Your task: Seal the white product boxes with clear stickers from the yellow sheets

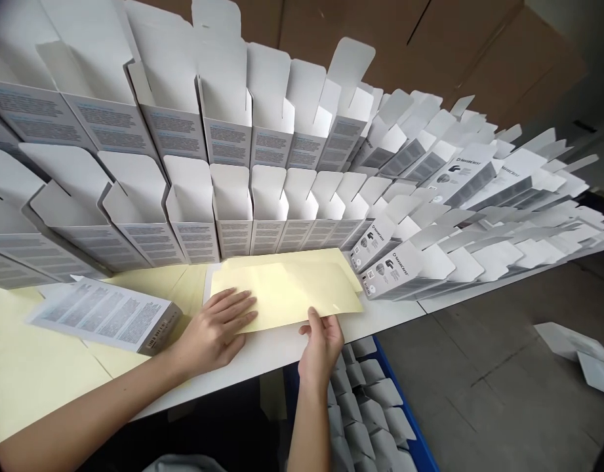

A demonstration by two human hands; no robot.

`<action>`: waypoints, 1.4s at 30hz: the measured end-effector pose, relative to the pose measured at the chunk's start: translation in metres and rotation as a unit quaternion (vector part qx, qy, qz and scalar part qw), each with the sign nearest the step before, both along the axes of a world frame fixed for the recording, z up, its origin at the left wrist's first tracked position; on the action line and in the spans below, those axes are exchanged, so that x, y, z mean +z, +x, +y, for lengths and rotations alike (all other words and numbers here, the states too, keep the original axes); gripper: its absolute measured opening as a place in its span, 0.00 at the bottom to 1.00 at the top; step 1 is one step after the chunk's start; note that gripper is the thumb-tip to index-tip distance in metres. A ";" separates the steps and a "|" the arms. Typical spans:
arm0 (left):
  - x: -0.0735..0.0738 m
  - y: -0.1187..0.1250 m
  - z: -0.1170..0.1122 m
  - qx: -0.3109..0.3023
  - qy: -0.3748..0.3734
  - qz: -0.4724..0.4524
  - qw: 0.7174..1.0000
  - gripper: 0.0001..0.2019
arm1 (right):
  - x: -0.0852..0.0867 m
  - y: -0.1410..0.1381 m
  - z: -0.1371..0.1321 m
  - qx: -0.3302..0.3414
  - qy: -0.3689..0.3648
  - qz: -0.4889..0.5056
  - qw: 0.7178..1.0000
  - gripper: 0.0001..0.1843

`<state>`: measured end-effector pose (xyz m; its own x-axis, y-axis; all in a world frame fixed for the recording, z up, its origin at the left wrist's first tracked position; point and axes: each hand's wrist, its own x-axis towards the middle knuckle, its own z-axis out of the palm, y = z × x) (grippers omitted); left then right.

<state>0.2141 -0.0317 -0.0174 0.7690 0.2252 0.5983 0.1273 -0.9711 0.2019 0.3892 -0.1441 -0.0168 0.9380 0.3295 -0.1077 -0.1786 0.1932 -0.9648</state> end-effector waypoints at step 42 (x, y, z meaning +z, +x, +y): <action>0.038 0.063 0.008 0.000 -0.166 -0.116 0.979 0.08 | 0.026 -0.041 0.028 0.061 0.104 0.071 0.990 0.40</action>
